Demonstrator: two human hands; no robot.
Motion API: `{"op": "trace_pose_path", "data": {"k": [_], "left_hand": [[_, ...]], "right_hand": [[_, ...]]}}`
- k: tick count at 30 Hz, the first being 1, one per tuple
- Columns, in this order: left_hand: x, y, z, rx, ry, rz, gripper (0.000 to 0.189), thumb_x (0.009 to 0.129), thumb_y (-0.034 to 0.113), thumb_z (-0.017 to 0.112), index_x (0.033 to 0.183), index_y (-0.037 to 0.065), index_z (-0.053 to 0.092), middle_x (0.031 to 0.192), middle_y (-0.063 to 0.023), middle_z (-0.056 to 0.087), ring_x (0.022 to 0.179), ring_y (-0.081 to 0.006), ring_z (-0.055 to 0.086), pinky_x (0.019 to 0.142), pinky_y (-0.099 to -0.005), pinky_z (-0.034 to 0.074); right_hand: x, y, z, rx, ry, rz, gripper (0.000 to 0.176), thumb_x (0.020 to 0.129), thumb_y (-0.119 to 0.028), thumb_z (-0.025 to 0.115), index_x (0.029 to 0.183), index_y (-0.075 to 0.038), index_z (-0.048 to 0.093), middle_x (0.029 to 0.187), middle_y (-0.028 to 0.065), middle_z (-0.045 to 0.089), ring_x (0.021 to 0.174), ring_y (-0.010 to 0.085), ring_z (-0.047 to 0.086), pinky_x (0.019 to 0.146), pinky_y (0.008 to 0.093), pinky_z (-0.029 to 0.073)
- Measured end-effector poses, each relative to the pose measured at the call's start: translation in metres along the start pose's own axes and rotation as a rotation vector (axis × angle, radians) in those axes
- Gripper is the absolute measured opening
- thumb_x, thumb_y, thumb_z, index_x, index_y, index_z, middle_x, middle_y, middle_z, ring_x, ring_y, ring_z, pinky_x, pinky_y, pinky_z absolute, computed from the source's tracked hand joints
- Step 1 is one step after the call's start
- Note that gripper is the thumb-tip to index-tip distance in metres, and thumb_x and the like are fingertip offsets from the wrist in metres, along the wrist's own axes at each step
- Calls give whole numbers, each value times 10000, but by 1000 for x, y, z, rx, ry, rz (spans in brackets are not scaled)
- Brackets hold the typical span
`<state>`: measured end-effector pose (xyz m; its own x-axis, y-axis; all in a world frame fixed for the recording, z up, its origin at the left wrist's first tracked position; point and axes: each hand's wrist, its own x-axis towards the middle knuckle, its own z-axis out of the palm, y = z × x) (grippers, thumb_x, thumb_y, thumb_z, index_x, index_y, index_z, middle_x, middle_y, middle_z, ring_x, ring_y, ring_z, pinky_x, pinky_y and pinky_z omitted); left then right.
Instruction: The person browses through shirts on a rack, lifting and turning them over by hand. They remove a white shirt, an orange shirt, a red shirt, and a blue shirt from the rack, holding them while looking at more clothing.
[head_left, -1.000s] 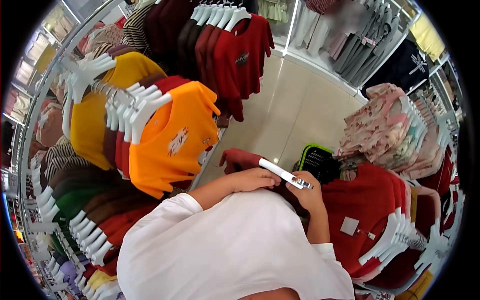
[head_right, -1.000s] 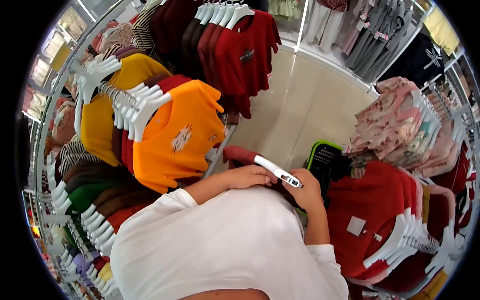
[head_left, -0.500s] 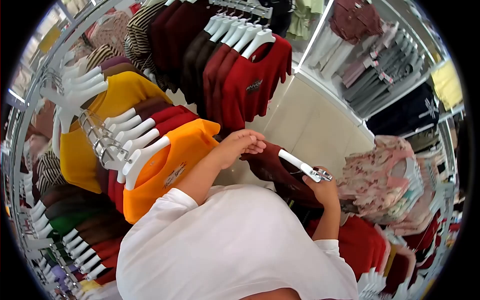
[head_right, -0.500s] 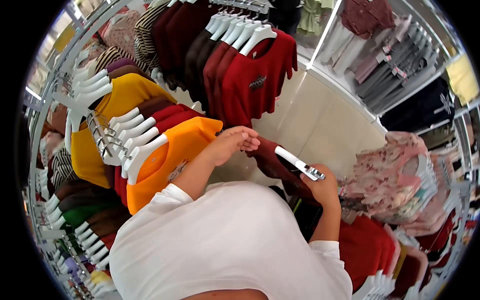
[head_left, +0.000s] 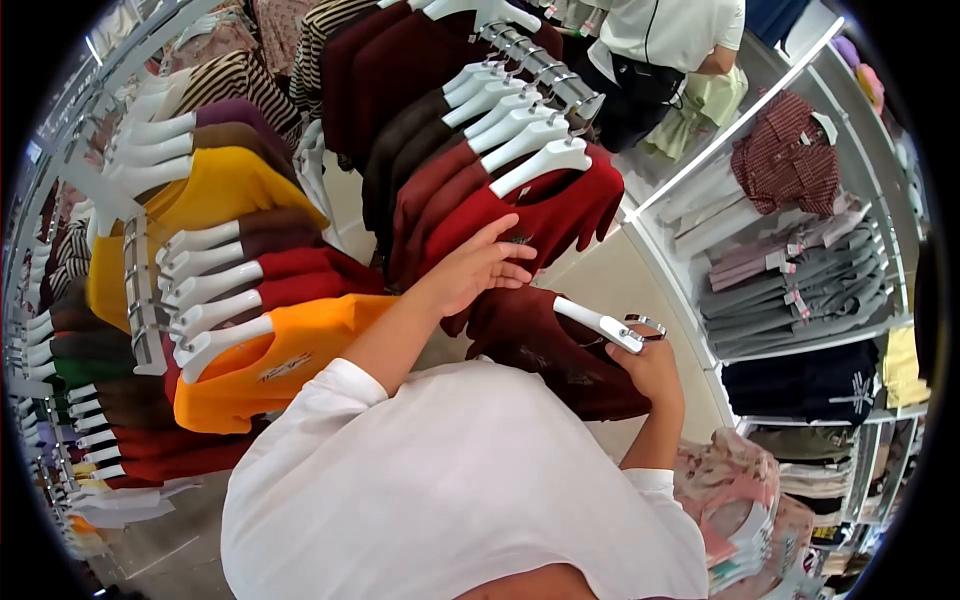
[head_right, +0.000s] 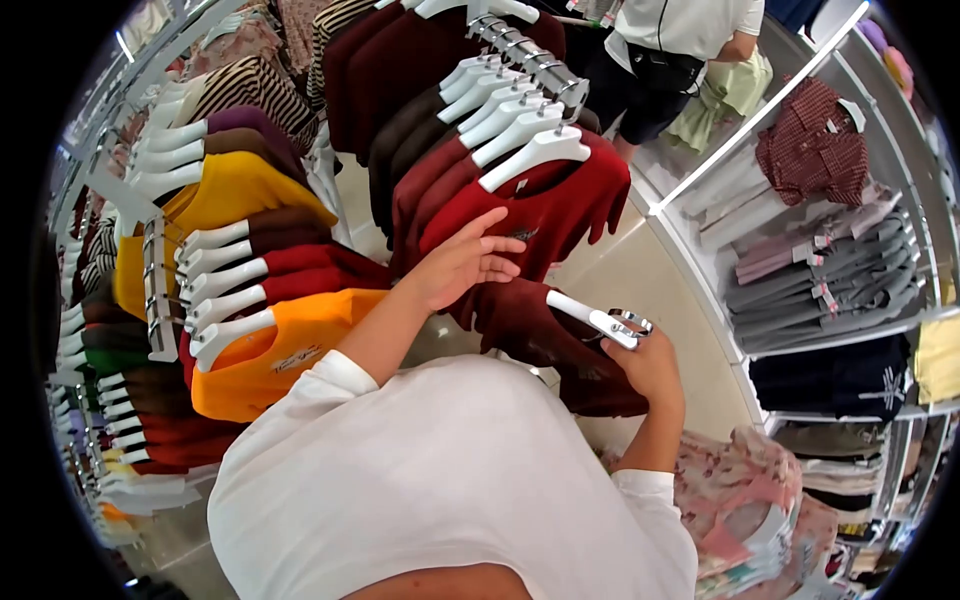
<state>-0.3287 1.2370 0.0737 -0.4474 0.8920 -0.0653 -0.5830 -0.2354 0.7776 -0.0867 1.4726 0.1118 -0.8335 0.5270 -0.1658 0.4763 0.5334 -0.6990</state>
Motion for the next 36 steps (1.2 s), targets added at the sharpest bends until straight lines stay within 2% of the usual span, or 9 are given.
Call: {"op": "trace_pose_path", "data": {"k": [4,5,8,9,22,24,31,34,36], "left_hand": [[62,-5,5,-89,56,80,719,1005,238,470,1563,116,34,1328,-150,516,1070,-227,599,966,-377,475],[76,-10,3,-151,125,101,592,996,217,478,1529,160,227,1327,-137,540,1083,-240,606,968,-408,478],[111,-17,-7,-275,141,155,422,987,217,493,1396,134,432,1317,-138,560,1099,-253,604,973,-409,479],[119,-16,-9,-299,136,177,299,978,219,508,1252,103,537,1312,-147,572,1117,-270,599,980,-421,479],[129,-9,22,-238,33,304,526,1013,298,449,1479,78,343,1438,-162,472,1201,-300,558,1032,-447,433],[124,-7,32,-240,39,295,608,1002,247,488,1536,122,225,1370,-138,533,1135,-260,598,999,-415,463],[93,-26,36,-68,235,208,740,911,361,654,1506,87,309,1305,-142,583,1069,-242,627,937,-418,500],[70,-26,44,25,416,30,763,901,347,686,1496,46,315,1337,-147,561,1059,-242,625,921,-399,506],[43,-54,23,-11,276,185,797,891,333,707,1500,30,291,1362,-152,535,1139,-269,595,954,-415,501]], "right_hand": [[44,8,-31,-49,-76,53,292,750,-182,780,955,-5,672,890,121,691,811,248,651,753,358,501],[54,10,-38,-54,-111,44,278,751,-185,779,938,-8,674,891,122,689,811,252,650,752,362,500],[84,24,-54,-47,-114,11,259,746,-177,778,920,-14,676,883,126,679,816,276,645,749,372,501],[91,22,-60,-117,-118,23,245,743,-177,779,909,-24,683,885,131,671,824,297,644,749,386,502],[158,45,-141,-200,-93,-166,229,774,-93,701,988,-18,672,954,138,653,875,296,625,789,358,484],[164,53,-154,-178,-62,-96,251,763,-63,693,1011,-26,673,956,129,655,871,281,626,798,353,486],[185,55,-194,-374,22,-164,261,753,-59,647,1010,-37,681,1019,166,654,950,349,619,854,396,472],[196,32,-199,-254,-28,-72,254,754,-47,615,1000,3,657,930,145,640,873,292,654,792,410,498],[209,17,-196,-204,-98,-8,284,730,-44,635,1007,15,660,852,76,632,804,195,598,750,332,470]]}}
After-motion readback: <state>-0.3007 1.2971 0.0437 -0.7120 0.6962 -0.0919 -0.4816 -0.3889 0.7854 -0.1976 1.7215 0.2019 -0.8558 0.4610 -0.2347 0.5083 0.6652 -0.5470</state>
